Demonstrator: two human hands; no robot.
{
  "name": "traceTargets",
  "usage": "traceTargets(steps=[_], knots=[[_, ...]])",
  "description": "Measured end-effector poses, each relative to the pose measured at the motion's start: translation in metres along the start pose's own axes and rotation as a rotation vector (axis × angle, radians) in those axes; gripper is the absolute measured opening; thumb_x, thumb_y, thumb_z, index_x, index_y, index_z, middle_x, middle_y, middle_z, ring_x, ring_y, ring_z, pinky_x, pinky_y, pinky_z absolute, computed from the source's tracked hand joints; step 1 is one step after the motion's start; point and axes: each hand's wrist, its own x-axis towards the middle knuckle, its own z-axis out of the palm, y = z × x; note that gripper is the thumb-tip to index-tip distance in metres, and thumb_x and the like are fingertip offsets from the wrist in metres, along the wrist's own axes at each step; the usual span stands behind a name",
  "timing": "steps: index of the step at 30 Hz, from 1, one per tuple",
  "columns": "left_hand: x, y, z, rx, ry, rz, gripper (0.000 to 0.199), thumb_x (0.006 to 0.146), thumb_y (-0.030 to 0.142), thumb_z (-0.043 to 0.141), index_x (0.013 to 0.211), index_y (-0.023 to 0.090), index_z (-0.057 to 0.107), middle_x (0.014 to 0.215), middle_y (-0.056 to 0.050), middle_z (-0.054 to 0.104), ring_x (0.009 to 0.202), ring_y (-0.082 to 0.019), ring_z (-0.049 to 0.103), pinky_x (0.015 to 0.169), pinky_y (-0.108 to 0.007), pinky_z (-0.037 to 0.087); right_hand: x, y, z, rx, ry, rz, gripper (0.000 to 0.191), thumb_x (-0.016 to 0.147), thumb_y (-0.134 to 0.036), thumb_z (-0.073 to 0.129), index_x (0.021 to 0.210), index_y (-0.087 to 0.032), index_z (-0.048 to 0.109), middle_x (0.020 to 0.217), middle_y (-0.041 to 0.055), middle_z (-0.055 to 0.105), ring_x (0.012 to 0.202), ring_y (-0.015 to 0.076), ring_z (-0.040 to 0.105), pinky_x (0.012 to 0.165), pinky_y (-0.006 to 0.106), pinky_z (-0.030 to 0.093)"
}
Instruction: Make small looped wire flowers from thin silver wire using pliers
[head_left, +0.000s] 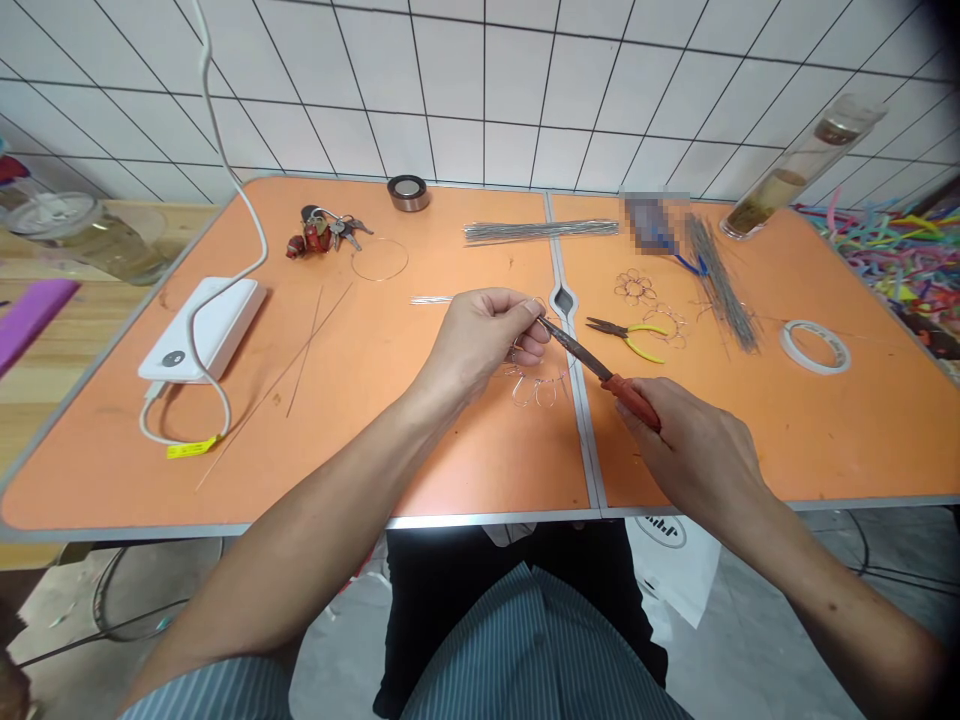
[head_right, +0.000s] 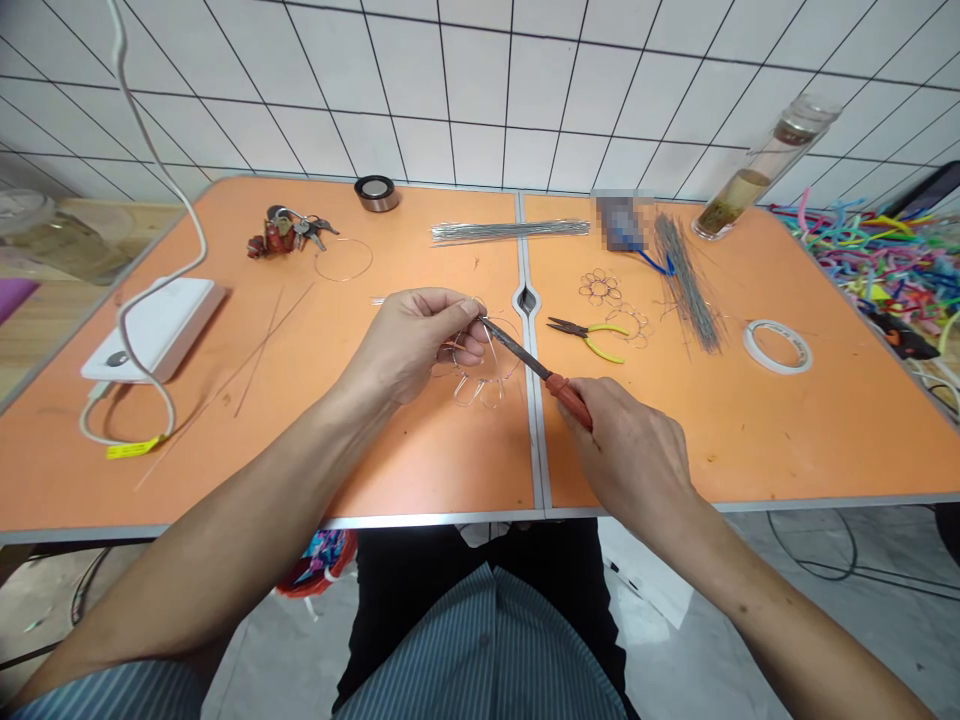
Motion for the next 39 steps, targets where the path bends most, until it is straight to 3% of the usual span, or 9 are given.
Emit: traceTargets(steps=[7, 15, 26, 32, 39], knots=[[0.001, -0.001, -0.001, 0.011, -0.006, 0.013, 0.019, 0.096, 0.023, 0.078, 0.08, 0.013, 0.076, 0.074, -0.005, 0.076, 0.059, -0.011, 0.068, 0.058, -0.022, 0.058, 0.001, 0.002, 0.002, -0.001, 0.012, -0.025, 0.046, 0.115, -0.061, 0.039, 0.121, -0.031, 0.073, 0.113, 0.0027, 0.083, 0.085, 0.0265, 0.073, 0.063, 0.034, 0.037], [-0.001, 0.001, 0.0, 0.013, -0.007, 0.015, 0.021, 0.099, 0.019, 0.073, 0.079, 0.013, 0.075, 0.073, -0.005, 0.075, 0.058, -0.011, 0.068, 0.057, -0.022, 0.057, 0.002, 0.004, 0.001, -0.033, 0.039, -0.041, 0.046, 0.115, -0.062, 0.041, 0.113, -0.03, 0.074, 0.1, 0.0036, 0.081, 0.078, 0.0249, 0.069, 0.059, 0.033, 0.033], [-0.002, 0.0, 0.0, 0.011, -0.01, 0.01, 0.019, 0.095, 0.024, 0.079, 0.079, 0.014, 0.074, 0.074, -0.006, 0.076, 0.06, -0.011, 0.069, 0.058, -0.022, 0.058, 0.01, 0.004, -0.002, -0.043, 0.063, -0.14, 0.057, 0.114, -0.067, 0.039, 0.08, -0.026, 0.057, 0.075, 0.0047, 0.066, 0.077, 0.0247, 0.055, 0.063, 0.035, 0.031], [0.0, -0.004, -0.001, 0.009, -0.012, 0.003, 0.02, 0.093, 0.026, 0.08, 0.078, 0.014, 0.073, 0.075, -0.006, 0.077, 0.06, -0.011, 0.069, 0.059, -0.023, 0.058, 0.009, 0.005, -0.002, 0.129, -0.028, -0.084, 0.05, 0.113, -0.064, 0.044, 0.082, -0.026, 0.054, 0.073, 0.0002, 0.064, 0.06, 0.0178, 0.049, 0.057, 0.033, 0.034], [0.002, -0.006, -0.001, -0.019, -0.006, 0.001, 0.02, 0.095, 0.022, 0.075, 0.078, 0.013, 0.074, 0.073, -0.006, 0.075, 0.058, -0.011, 0.068, 0.058, -0.022, 0.057, 0.011, 0.005, 0.0, 0.259, -0.095, -0.041, 0.042, 0.111, -0.064, 0.049, 0.091, -0.028, 0.058, 0.067, -0.0033, 0.058, 0.059, 0.0181, 0.047, 0.056, 0.033, 0.036]])
